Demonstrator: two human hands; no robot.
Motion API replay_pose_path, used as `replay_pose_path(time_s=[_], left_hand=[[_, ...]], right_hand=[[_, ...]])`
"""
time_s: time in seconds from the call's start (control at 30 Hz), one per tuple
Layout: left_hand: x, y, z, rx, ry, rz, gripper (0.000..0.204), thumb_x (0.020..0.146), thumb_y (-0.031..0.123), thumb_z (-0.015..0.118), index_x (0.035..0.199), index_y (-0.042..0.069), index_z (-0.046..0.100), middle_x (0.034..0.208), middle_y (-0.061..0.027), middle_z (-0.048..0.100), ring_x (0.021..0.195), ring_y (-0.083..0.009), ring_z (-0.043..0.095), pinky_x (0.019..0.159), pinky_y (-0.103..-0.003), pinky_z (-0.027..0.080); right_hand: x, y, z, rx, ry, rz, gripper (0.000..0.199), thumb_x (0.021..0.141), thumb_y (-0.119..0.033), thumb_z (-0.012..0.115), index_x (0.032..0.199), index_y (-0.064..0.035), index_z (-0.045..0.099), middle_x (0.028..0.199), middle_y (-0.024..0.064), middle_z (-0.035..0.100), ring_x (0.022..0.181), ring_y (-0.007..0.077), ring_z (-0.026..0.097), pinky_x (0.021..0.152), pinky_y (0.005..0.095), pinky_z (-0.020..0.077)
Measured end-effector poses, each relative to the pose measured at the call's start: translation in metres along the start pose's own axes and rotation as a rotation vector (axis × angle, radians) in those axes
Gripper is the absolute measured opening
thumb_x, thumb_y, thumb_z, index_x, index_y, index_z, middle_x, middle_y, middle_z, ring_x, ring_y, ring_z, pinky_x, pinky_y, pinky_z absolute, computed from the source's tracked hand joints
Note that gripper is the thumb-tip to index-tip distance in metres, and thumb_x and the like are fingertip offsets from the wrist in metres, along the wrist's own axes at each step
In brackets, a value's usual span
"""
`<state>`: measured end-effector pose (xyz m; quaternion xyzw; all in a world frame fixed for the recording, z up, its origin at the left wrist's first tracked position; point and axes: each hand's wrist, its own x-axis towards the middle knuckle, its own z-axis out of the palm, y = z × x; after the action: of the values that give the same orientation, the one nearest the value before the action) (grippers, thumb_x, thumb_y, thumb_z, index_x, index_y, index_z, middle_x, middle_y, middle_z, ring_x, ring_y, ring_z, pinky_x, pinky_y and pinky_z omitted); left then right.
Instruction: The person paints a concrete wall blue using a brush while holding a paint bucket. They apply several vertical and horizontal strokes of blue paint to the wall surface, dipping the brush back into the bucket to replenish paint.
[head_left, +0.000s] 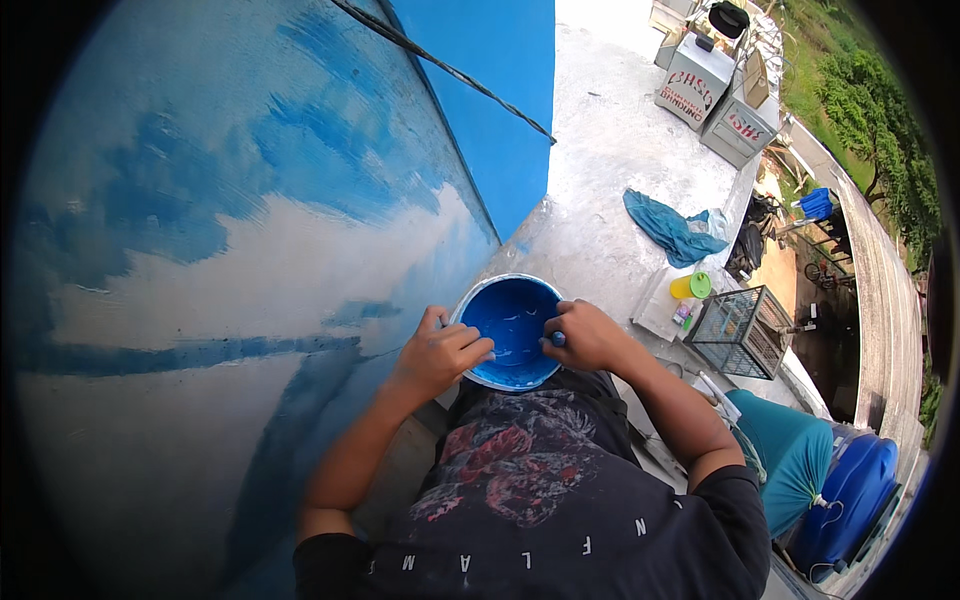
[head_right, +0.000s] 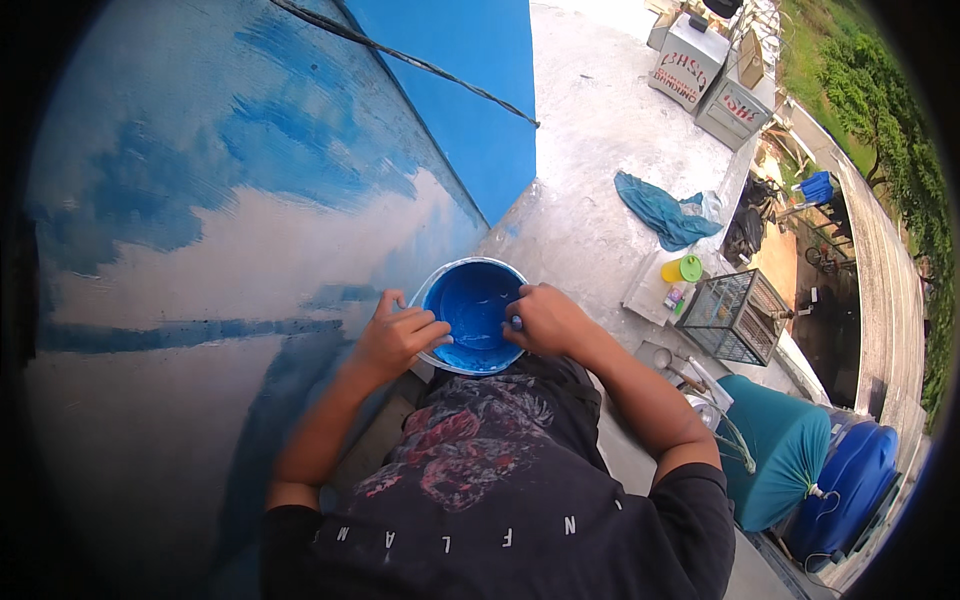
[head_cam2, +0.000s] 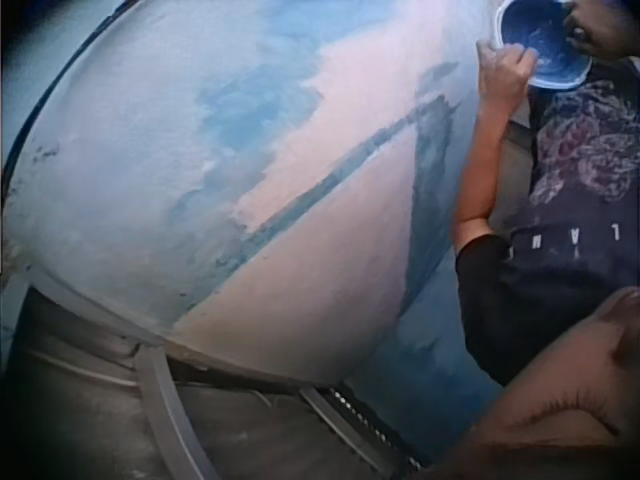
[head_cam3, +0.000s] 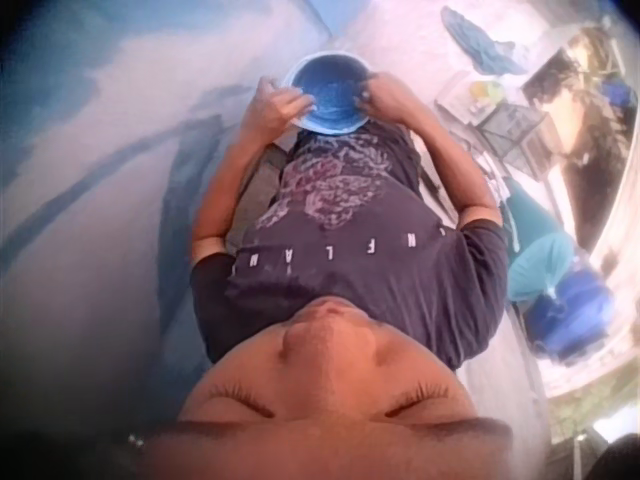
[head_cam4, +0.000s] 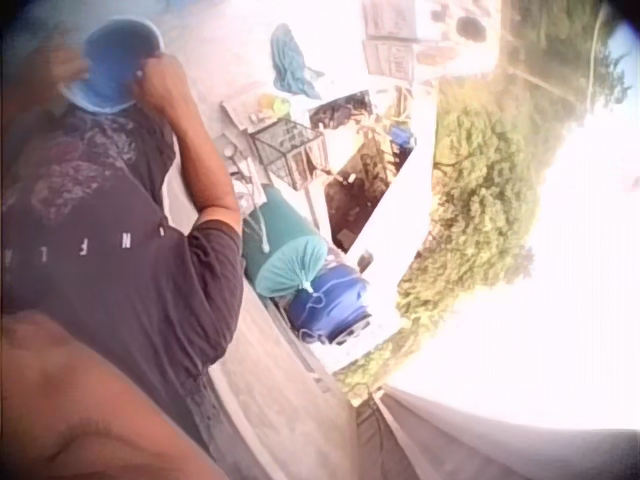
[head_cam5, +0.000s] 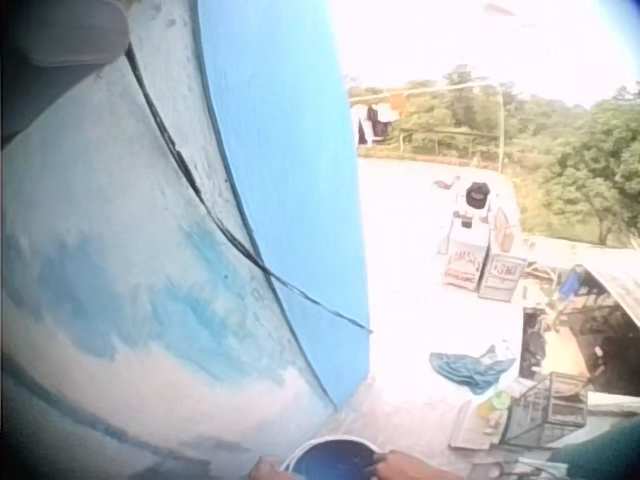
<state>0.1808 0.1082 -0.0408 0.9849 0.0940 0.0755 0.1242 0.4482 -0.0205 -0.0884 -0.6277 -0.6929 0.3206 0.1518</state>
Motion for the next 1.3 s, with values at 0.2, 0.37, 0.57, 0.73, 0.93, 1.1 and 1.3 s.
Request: replay_pose_path(time_s=[0.2,0.37,0.57,0.73,0.93,1.1,1.3], left_hand=[[-0.038,-0.006,0.021,0.036,-0.123,-0.098,0.029,0.091,0.026,0.081,0.117,0.016,0.072,0.102,-0.0015,0.066,0.093,-0.0188,0.066,0.093,-0.042,0.044],[-0.034,0.018,0.020,-0.130,0.006,-0.404,0.058,0.092,0.027,0.081,0.146,0.020,0.061,0.130,-0.0055,0.061,0.098,-0.0250,0.063,0.088,-0.043,0.050],[-0.028,0.010,0.034,-0.420,-0.059,-0.544,0.103,0.083,0.004,0.085,0.169,0.020,0.030,0.153,-0.0191,0.048,0.096,-0.0310,0.063,0.089,-0.045,0.055],[-0.023,-0.007,0.028,-0.497,-0.375,-0.583,0.125,0.074,-0.001,0.087,0.172,0.007,0.011,0.164,-0.0245,0.037,0.093,-0.0304,0.064,0.086,-0.042,0.057],[-0.021,-0.002,0.013,-0.528,-0.498,-0.629,0.120,0.076,0.014,0.083,0.169,-0.006,0.009,0.164,-0.0330,0.032,0.114,-0.0369,0.066,0.096,-0.044,0.056],[-0.021,-0.015,0.034,-0.503,-0.353,-0.718,0.096,0.082,0.017,0.072,0.162,-0.007,0.026,0.157,-0.0326,0.042,0.142,-0.0448,0.051,0.112,-0.049,0.047],[0.000,-0.017,0.028,-0.563,-0.244,-0.924,0.048,0.089,0.016,0.073,0.129,-0.006,0.056,0.120,-0.0276,0.067,0.112,-0.0475,0.065,0.099,-0.053,0.052]], right_hand=[[-0.011,0.005,-0.003,0.116,-0.036,-0.019,0.024,0.089,-0.029,0.076,0.094,-0.0067,0.082,0.083,0.0186,0.067,0.083,0.0391,0.068,0.078,0.0493,0.0559],[-0.023,0.013,-0.002,0.206,-0.029,-0.008,0.024,0.089,-0.028,0.076,0.100,-0.0070,0.083,0.086,0.0171,0.065,0.084,0.0369,0.067,0.077,0.0481,0.0553],[-0.035,0.025,0.011,0.292,0.032,-0.053,0.025,0.090,-0.027,0.076,0.104,-0.0075,0.082,0.091,0.0167,0.065,0.090,0.0358,0.067,0.080,0.0469,0.0551],[-0.032,0.016,0.012,0.283,-0.008,0.016,0.025,0.091,-0.028,0.076,0.105,-0.0073,0.082,0.093,0.0167,0.066,0.092,0.0369,0.068,0.084,0.0461,0.0560],[-0.027,0.007,0.000,0.247,-0.090,0.073,0.027,0.092,-0.028,0.075,0.107,-0.0064,0.081,0.094,0.0190,0.066,0.090,0.0378,0.069,0.083,0.0471,0.0565],[-0.018,0.000,0.000,0.226,-0.066,0.107,0.027,0.092,-0.028,0.076,0.107,-0.0060,0.081,0.094,0.0197,0.066,0.088,0.0384,0.069,0.082,0.0470,0.0564],[-0.011,0.000,0.001,0.270,-0.068,0.140,0.025,0.091,-0.026,0.078,0.106,-0.0061,0.080,0.096,0.0194,0.068,0.091,0.0382,0.069,0.082,0.0475,0.0561]])
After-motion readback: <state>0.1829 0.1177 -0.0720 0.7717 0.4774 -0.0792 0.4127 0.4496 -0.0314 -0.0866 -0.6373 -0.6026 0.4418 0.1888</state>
